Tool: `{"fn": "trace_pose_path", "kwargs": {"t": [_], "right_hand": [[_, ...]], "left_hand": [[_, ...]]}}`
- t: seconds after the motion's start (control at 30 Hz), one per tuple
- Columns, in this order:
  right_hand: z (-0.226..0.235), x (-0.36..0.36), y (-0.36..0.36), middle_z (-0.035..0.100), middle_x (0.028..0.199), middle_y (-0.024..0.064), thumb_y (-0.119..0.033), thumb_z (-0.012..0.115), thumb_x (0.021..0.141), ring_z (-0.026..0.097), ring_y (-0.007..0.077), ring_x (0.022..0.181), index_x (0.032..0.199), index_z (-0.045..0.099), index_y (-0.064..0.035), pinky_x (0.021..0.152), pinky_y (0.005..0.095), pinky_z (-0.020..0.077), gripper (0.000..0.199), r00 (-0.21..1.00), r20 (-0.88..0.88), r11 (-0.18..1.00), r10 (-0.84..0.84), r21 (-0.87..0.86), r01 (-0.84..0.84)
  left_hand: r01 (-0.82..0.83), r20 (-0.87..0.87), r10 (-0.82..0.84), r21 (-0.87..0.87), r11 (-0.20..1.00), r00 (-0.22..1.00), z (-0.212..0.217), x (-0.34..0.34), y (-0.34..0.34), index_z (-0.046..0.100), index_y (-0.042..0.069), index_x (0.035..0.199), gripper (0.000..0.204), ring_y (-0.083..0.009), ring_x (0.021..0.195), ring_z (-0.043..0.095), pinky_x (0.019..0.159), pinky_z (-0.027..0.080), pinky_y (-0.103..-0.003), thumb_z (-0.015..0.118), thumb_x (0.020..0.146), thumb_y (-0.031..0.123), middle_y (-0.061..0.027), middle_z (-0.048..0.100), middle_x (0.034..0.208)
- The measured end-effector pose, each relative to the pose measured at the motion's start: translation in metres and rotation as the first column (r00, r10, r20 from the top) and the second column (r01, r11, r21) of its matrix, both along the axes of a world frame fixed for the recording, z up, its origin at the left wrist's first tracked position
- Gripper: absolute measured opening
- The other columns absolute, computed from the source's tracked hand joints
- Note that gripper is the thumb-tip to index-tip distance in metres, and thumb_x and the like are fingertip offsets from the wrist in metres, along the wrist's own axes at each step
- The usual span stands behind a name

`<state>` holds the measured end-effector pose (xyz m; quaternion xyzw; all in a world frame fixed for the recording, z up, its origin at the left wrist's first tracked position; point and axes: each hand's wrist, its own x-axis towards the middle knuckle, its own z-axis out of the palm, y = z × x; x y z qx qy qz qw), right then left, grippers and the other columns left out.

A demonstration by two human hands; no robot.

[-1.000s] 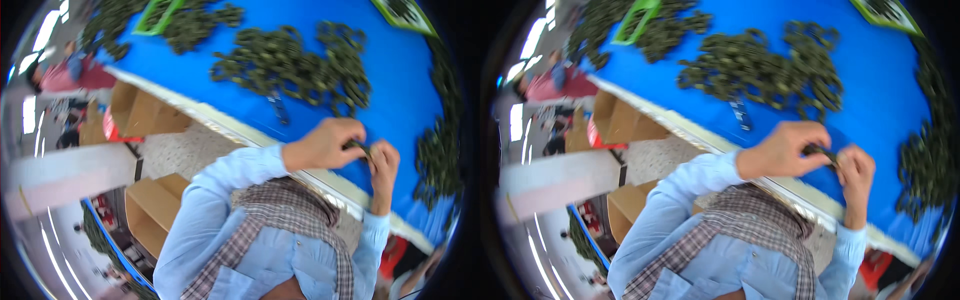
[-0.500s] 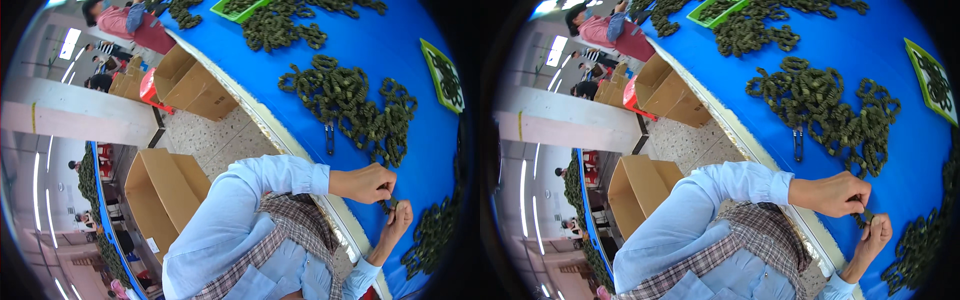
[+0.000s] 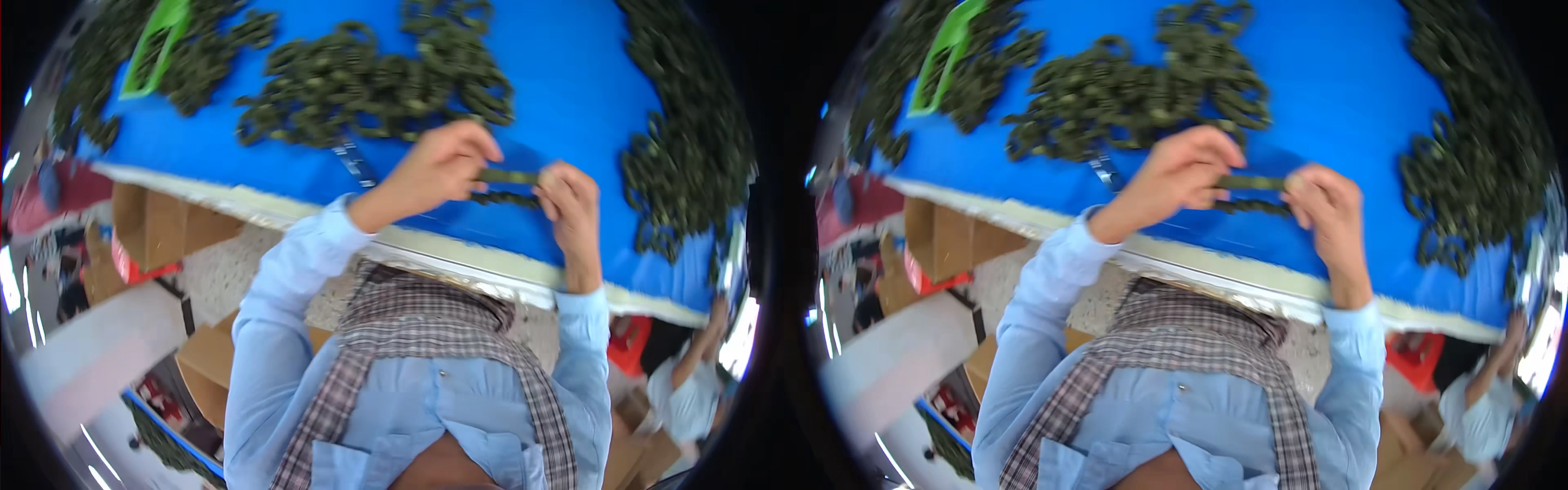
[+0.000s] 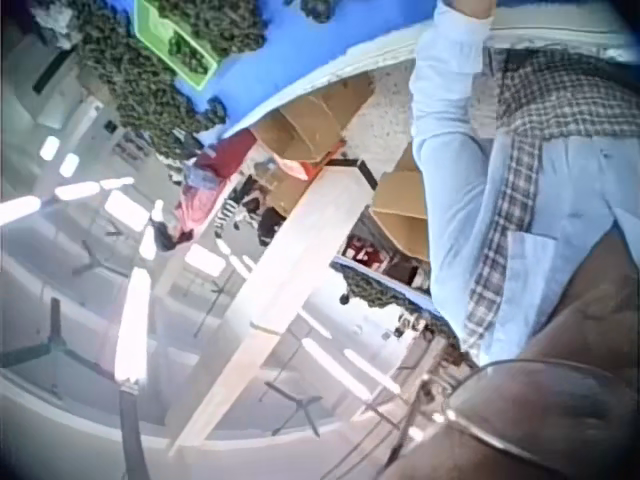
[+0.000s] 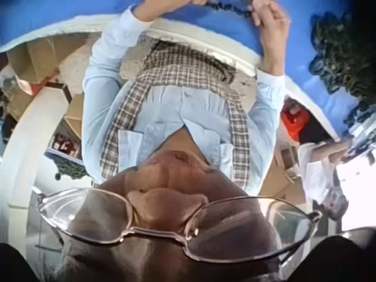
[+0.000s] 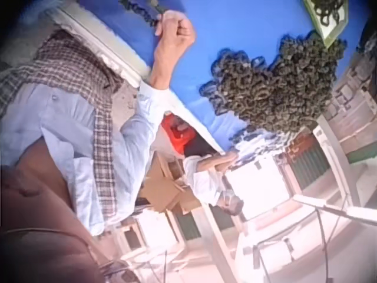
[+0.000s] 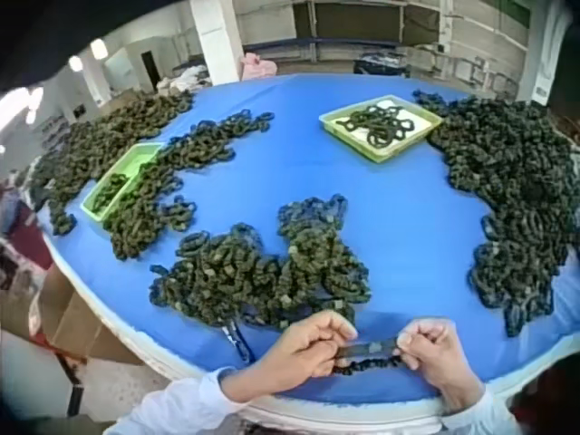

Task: The person repeatedly picks up green coiled cord segments from a blue table and joins them by hand, forming longer continuous lengths. The person places the joined segments back on the table among other similar pieces. A pair of scissors is visible on the table but not used.

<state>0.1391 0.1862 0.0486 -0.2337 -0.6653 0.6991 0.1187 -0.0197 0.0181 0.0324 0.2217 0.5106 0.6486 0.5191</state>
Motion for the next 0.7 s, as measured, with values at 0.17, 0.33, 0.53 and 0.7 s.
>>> {"fn": "trace_pose_path", "kwargs": {"t": [0.17, 0.33, 0.53, 0.7], "right_hand": [[-0.014, -0.001, 0.005, 0.052, 0.059, -0.0012, -0.014, 0.060, 0.092, 0.042, 0.0036, 0.050, 0.078, 0.064, 0.0009, 0.047, 0.0212, 0.0297, 0.021, 0.996, -0.049, 0.994, 0.076, -0.074, -0.079], [-0.018, 0.000, -0.001, 0.053, 0.059, -0.0014, -0.013, 0.060, 0.092, 0.042, 0.0027, 0.050, 0.079, 0.065, -0.0010, 0.046, 0.0208, 0.0289, 0.019, 0.989, -0.095, 0.993, 0.111, -0.019, -0.113], [-0.013, 0.001, 0.000, 0.053, 0.055, -0.0002, -0.009, 0.060, 0.090, 0.042, 0.0030, 0.048, 0.074, 0.065, -0.0014, 0.045, 0.0214, 0.0303, 0.019, 0.990, -0.126, 0.998, 0.054, -0.033, -0.059], [-0.011, 0.001, 0.005, 0.053, 0.052, 0.0003, -0.006, 0.060, 0.087, 0.043, 0.0033, 0.047, 0.071, 0.065, -0.0016, 0.046, 0.0214, 0.0321, 0.017, 0.991, -0.135, 0.999, 0.002, -0.045, -0.008]], "left_hand": [[0.049, 0.009, -0.048, -0.066, 0.997, 0.999, 0.006, 0.000, 0.007, 0.058, 0.001, 0.100, 0.013, -0.0036, 0.050, 0.043, 0.044, 0.034, -0.021, 0.050, 0.090, 0.002, -0.0008, 0.053, 0.068], [-0.010, -0.579, -0.044, -0.090, 0.996, 0.814, 0.011, 0.025, 0.014, 0.070, 0.004, 0.097, 0.022, -0.0004, 0.050, 0.039, 0.045, 0.029, -0.020, 0.077, 0.077, 0.010, 0.0065, 0.048, 0.054], [-0.127, -0.604, 0.077, -0.040, 0.991, 0.793, 0.006, 0.028, 0.007, 0.070, 0.002, 0.086, 0.012, -0.0005, 0.053, 0.046, 0.046, 0.032, -0.019, 0.076, 0.077, 0.005, 0.0031, 0.057, 0.059], [-0.089, -0.598, 0.062, -0.016, 0.996, 0.799, 0.007, 0.019, -0.006, 0.064, -0.001, 0.100, 0.022, -0.0020, 0.063, 0.050, 0.053, 0.036, -0.018, 0.065, 0.078, -0.003, -0.0016, 0.057, 0.078]]}}
